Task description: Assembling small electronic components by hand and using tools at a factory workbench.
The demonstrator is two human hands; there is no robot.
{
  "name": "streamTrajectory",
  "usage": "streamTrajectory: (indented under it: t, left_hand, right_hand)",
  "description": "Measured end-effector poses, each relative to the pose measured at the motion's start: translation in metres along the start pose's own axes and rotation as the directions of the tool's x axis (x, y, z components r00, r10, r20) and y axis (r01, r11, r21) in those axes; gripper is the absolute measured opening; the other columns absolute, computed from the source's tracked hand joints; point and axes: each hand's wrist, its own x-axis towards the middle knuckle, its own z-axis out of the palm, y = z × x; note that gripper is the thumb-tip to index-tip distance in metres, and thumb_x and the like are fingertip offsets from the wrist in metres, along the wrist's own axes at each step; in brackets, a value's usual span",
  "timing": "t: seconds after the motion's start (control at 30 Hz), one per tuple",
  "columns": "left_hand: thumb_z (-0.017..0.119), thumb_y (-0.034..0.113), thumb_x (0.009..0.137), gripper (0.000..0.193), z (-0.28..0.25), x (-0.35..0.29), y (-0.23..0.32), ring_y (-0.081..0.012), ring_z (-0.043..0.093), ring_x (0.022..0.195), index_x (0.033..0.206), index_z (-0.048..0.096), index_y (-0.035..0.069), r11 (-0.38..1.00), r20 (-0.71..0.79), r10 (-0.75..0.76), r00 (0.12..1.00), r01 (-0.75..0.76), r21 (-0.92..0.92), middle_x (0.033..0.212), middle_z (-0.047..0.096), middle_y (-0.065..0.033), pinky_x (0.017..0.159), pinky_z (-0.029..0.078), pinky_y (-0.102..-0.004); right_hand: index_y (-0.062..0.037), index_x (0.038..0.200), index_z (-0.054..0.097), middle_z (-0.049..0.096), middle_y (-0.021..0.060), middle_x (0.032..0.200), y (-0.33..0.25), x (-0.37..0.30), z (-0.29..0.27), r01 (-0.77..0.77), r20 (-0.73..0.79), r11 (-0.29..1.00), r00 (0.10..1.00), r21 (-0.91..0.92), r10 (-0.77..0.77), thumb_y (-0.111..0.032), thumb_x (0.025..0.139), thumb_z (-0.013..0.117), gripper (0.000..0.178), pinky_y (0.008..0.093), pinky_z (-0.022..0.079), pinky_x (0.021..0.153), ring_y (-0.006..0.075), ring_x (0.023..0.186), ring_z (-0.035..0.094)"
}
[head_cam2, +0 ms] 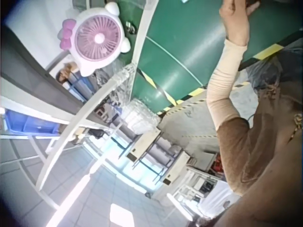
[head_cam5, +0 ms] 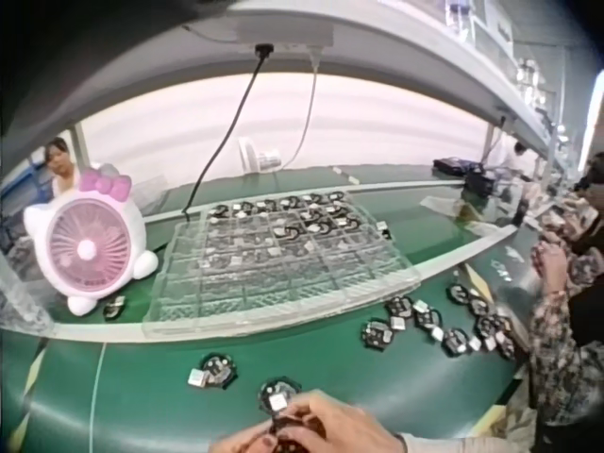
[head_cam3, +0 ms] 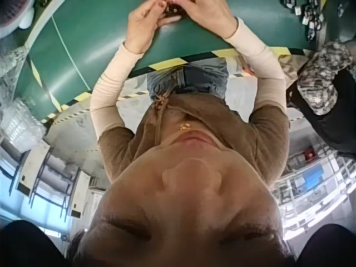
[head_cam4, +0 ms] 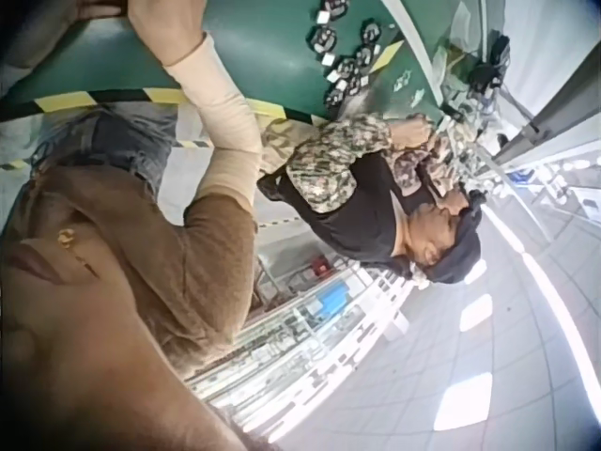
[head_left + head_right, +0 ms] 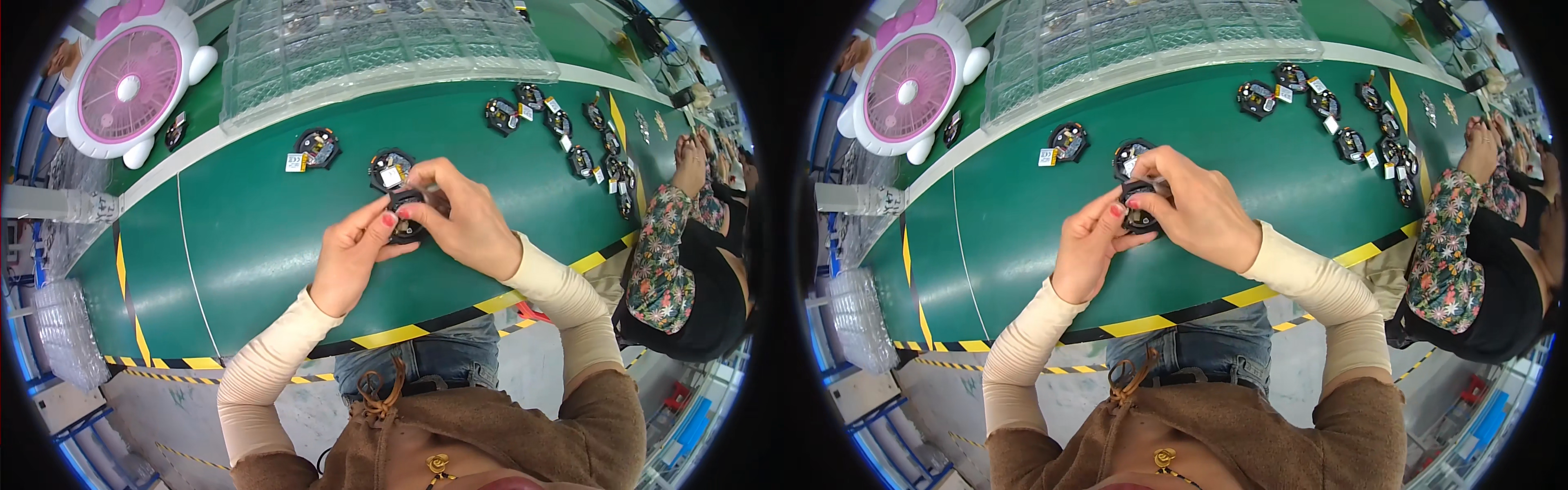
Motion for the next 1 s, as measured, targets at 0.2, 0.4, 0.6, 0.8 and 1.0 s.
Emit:
streamTrajectory:
  t: [0.2, 0.4, 0.6, 0.8, 1.0]
  left_hand:
    - [0.038, 0.025, 0.094, 0.039, -0.008, 0.0, 0.007, -0.0224, 0.056, 0.097, 0.122, 0.042, -0.001, 0.996, -0.118, 0.088, 0.989, -0.089, -0.004, 0.111, 0.054, -0.0139, 0.081, 0.049, -0.0338]
    - [0.041, 0.018, 0.093, 0.031, -0.013, 0.003, 0.009, -0.0137, 0.056, 0.076, 0.118, 0.047, 0.002, 0.974, -0.246, 0.221, 0.944, -0.225, 0.013, 0.097, 0.054, -0.0077, 0.065, 0.05, -0.0269]
    - [0.043, 0.006, 0.089, 0.039, -0.016, 0.005, 0.008, -0.0076, 0.045, 0.066, 0.127, 0.036, 0.006, 0.977, -0.281, 0.209, 0.937, -0.187, 0.104, 0.1, 0.046, -0.0038, 0.05, 0.038, -0.0194]
    - [0.051, 0.0, 0.083, 0.041, -0.019, 0.008, 0.0, -0.0093, 0.052, 0.07, 0.123, 0.042, 0.004, 0.847, -0.124, 0.398, 0.909, -0.312, 0.431, 0.116, 0.043, -0.0091, 0.052, 0.045, -0.0207]
    - [0.047, -0.002, 0.083, 0.034, -0.016, 0.002, 0.01, -0.0073, 0.051, 0.074, 0.117, 0.049, 0.004, 0.923, -0.09, 0.296, 0.951, -0.261, 0.282, 0.092, 0.054, -0.005, 0.055, 0.043, -0.0197]
  right_hand:
    - [-0.0027, 0.08, 0.058, 0.058, 0.0074, 0.086, 0.023, 0.024, -0.067, -0.012, -0.222, 0.794, 0.962, -0.608, -0.156, -0.01, 0.076, 0.062, 0.009, 0.0291, 0.045, 0.058, 0.0207, 0.067, 0.059]
    - [-0.0035, 0.088, 0.062, 0.06, 0.0089, 0.092, 0.031, 0.028, -0.056, 0.115, -0.226, 0.725, 0.907, -0.679, -0.356, -0.012, 0.075, 0.063, 0.015, 0.0316, 0.047, 0.063, 0.0267, 0.074, 0.06]
    - [-0.0057, 0.11, 0.054, 0.056, 0.0119, 0.095, 0.02, 0.032, 0.006, 0.204, 0.098, 0.773, 0.978, -0.601, -0.182, -0.021, 0.07, 0.069, 0.046, 0.0327, 0.047, 0.056, 0.0277, 0.067, 0.058]
    - [-0.0007, 0.103, 0.058, 0.053, 0.0025, 0.074, 0.013, 0.031, 0.004, 0.041, 0.196, 0.991, 0.98, -0.129, -0.015, -0.012, 0.077, 0.064, 0.03, 0.0237, 0.038, 0.048, 0.0074, 0.056, 0.047]
    - [-0.001, 0.11, 0.056, 0.046, -0.0037, 0.062, -0.008, 0.015, 0.009, -0.108, 0.166, 0.956, 0.984, 0.271, 0.064, -0.002, 0.083, 0.054, 0.027, 0.0183, 0.03, 0.044, 0.0015, 0.048, 0.038]
